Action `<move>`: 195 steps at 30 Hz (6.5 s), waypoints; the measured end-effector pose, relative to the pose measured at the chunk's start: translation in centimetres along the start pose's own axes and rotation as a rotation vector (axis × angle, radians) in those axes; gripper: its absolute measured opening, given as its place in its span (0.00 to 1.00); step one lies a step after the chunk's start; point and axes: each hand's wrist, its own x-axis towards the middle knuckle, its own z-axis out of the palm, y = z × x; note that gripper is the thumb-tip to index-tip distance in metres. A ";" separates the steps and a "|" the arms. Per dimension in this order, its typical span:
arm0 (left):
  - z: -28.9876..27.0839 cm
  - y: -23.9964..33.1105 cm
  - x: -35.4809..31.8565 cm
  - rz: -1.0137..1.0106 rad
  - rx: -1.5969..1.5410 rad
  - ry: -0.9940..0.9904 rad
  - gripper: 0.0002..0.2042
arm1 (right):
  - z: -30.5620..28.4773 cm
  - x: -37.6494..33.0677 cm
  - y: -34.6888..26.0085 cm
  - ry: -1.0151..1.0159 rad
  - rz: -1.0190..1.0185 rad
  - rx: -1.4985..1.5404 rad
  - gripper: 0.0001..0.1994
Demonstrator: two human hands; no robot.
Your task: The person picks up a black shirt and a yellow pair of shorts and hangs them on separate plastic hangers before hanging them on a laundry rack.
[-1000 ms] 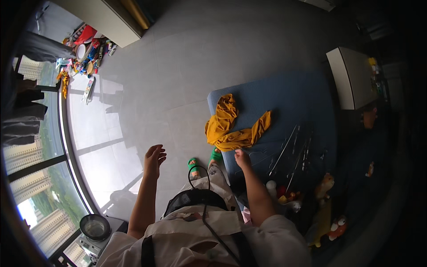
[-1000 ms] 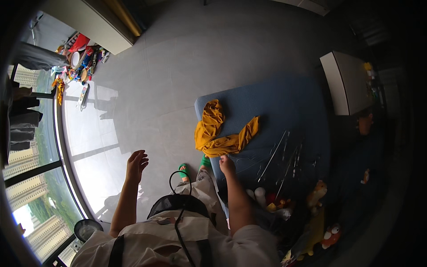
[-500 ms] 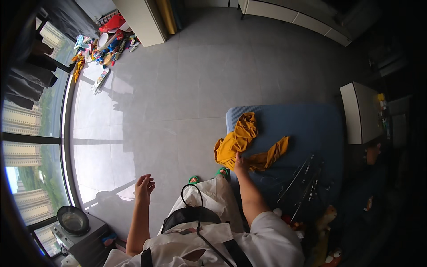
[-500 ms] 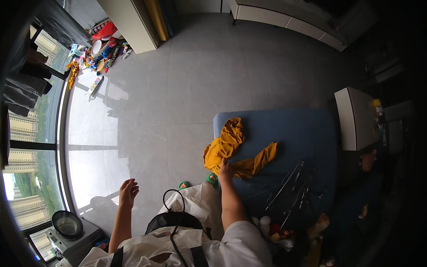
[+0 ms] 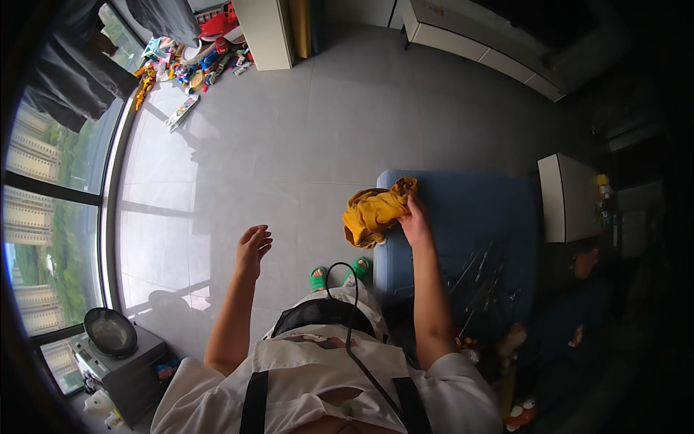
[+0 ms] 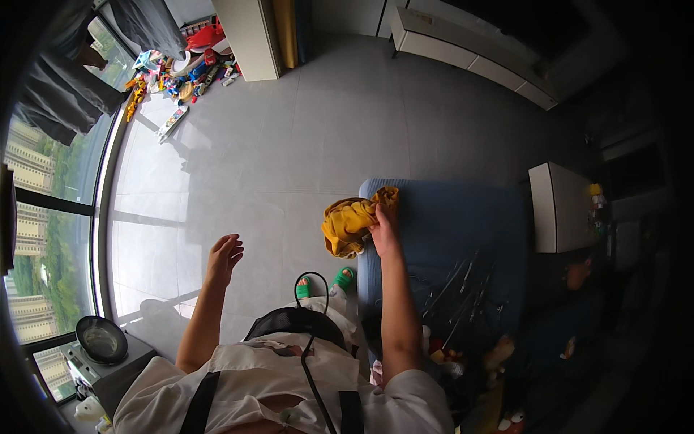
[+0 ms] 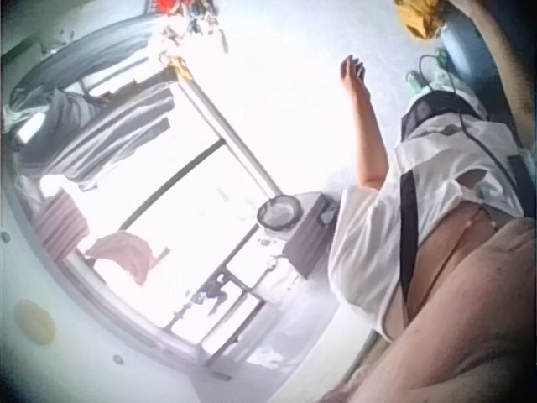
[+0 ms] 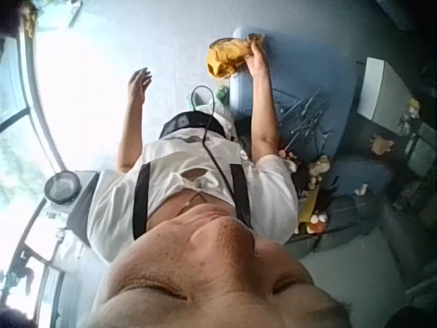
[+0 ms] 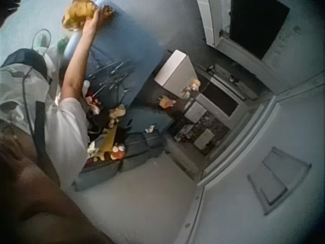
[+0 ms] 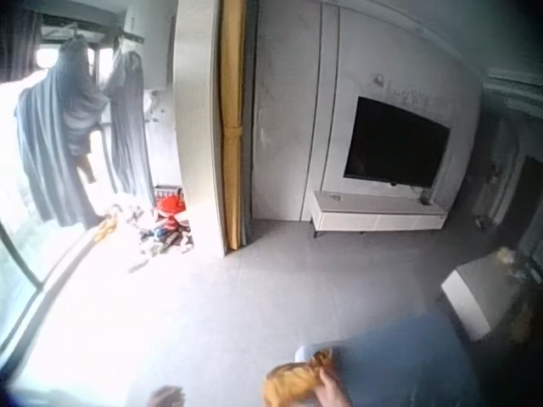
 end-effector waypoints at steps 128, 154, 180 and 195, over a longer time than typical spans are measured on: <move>16.2 -7.7 -9.0 0.081 0.216 0.008 0.16 | -46.7 -14.0 15.0 0.648 0.404 -1.168 0.23; 13.3 -7.9 -9.3 0.122 0.020 -0.022 0.11 | -36.7 -16.9 6.3 1.025 -0.320 -1.120 0.15; 7.7 -7.8 -8.5 0.081 -0.050 0.136 0.13 | -38.5 -12.5 7.5 0.860 -0.005 -1.219 0.11; 8.8 -7.9 -7.2 0.044 -0.106 0.149 0.09 | -39.3 -17.2 -1.2 0.837 -0.299 -1.313 0.16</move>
